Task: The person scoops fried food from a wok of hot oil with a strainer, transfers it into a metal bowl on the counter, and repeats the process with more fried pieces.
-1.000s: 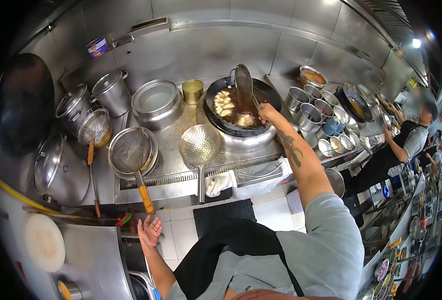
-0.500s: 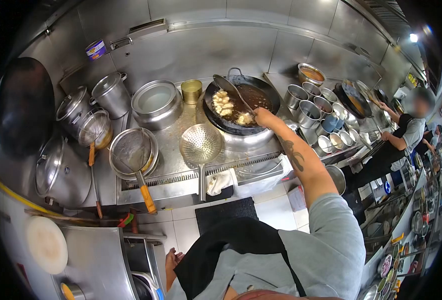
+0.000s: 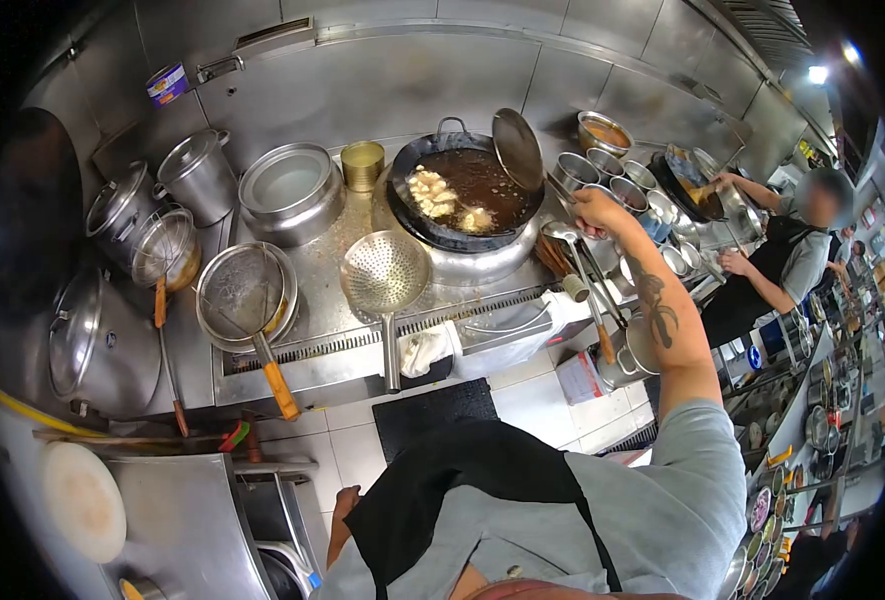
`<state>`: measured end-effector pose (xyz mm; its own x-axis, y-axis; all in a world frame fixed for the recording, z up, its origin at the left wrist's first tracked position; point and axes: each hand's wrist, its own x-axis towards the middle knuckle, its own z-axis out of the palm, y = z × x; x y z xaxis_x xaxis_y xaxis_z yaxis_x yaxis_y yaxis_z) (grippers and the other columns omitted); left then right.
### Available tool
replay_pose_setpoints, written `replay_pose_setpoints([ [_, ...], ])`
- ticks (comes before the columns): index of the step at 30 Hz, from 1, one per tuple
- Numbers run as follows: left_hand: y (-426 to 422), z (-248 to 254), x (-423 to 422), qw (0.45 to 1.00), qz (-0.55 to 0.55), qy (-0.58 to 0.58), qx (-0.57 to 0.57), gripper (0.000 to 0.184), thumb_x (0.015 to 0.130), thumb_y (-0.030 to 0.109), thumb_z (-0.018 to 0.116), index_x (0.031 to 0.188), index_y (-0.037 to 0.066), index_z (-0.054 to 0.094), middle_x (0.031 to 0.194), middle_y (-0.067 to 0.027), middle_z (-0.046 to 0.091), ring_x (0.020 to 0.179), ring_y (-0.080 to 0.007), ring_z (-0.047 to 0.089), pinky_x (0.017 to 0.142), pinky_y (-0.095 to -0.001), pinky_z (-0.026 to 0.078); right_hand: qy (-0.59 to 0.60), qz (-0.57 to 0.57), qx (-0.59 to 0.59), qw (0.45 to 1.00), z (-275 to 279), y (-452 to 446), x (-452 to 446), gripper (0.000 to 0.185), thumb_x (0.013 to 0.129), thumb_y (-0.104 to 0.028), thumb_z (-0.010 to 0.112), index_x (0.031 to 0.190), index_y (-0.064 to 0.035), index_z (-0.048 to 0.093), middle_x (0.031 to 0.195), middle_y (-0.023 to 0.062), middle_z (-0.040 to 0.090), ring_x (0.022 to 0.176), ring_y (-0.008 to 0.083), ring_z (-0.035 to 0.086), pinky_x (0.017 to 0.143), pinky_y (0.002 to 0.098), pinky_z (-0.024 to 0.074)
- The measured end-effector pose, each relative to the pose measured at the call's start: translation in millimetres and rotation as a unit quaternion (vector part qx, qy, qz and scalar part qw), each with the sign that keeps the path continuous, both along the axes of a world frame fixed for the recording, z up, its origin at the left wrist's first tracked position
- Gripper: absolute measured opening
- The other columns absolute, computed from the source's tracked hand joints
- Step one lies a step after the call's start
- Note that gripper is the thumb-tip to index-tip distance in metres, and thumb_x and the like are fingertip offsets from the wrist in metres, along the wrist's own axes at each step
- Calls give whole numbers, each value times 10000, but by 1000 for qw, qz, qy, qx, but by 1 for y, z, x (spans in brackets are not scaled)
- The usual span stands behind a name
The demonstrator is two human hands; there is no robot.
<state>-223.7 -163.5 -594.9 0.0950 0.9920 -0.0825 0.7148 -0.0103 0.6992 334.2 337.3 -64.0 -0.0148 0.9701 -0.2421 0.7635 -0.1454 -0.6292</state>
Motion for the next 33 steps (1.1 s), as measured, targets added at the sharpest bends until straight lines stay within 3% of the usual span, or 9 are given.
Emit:
replay_pose_setpoints([
  [2, 16, -15, 2, 992, -26, 101, -64, 247, 746, 240, 664, 811, 5, 627, 712, -216, 611, 705, -406, 610, 628, -474, 472, 32, -30, -24, 999, 2, -1, 6, 348, 881, -82, 435, 1210, -102, 547, 603, -2, 535, 383, 83, 453, 323, 252, 341],
  [5, 19, -6, 5, 993, -45, 93, -64, 228, 755, 231, 645, 814, 11, 630, 729, -222, 615, 731, -409, 614, 638, -477, 473, 104, -70, -66, 990, -1, -6, 7, 241, 867, -59, 441, 1089, -78, 532, 619, 0, 545, 393, 82, 460, 319, 237, 326],
  [9, 18, -11, 4, 990, -54, 97, -86, 223, 758, 229, 635, 815, 14, 632, 734, -223, 616, 736, -408, 616, 643, -475, 476, 189, -87, -132, 969, -15, -18, 0, 216, 892, -71, 480, 1105, -41, 506, 659, 26, 563, 403, 80, 447, 328, 233, 321],
  [12, 15, -14, 5, 988, -58, 101, -98, 219, 760, 228, 627, 816, 16, 633, 737, -223, 617, 740, -407, 617, 647, -473, 478, 316, -89, -164, 930, -29, -27, -4, 173, 920, -88, 492, 1085, -41, 509, 701, 43, 577, 422, 80, 438, 341, 228, 311],
  [14, 12, -16, 6, 987, -61, 102, -106, 217, 762, 227, 622, 817, 17, 634, 740, -224, 618, 742, -406, 618, 649, -472, 479, 406, -57, -217, 886, -34, -32, -9, 59, 942, -106, 491, 955, -50, 507, 708, 33, 556, 443, 60, 413, 358, 218, 296],
  [16, 10, -14, 6, 986, -61, 105, -111, 215, 763, 226, 617, 818, 19, 635, 742, -224, 619, 745, -405, 619, 651, -471, 480, 480, -27, -255, 839, -52, -26, -10, 90, 941, -89, 479, 862, -47, 480, 692, 44, 536, 447, 66, 404, 366, 224, 290],
  [17, 8, -14, 5, 986, -63, 105, -114, 214, 764, 225, 614, 818, 19, 636, 744, -225, 619, 746, -405, 619, 652, -471, 481, 460, -12, -248, 853, -63, -23, -11, 95, 951, -147, 516, 892, -73, 506, 713, -12, 534, 451, 15, 377, 361, 194, 289],
  [25, -5, -7, 1, 983, -64, 121, -122, 209, 770, 222, 593, 821, 25, 639, 753, -227, 621, 755, -402, 623, 662, -467, 486, 529, -50, -227, 816, -118, -10, -62, 137, 920, -98, 535, 1045, -84, 481, 727, 16, 539, 459, 53, 395, 361, 216, 278],
  [33, -27, 0, 2, 983, -23, 92, -160, 211, 759, 230, 579, 773, 29, 642, 735, -195, 633, 713, -367, 632, 659, -422, 500, 601, -75, -190, 773, -148, 7, -95, 100, 934, -57, 481, 1010, -114, 450, 707, 15, 533, 447, 55, 378, 380, 198, 274],
])
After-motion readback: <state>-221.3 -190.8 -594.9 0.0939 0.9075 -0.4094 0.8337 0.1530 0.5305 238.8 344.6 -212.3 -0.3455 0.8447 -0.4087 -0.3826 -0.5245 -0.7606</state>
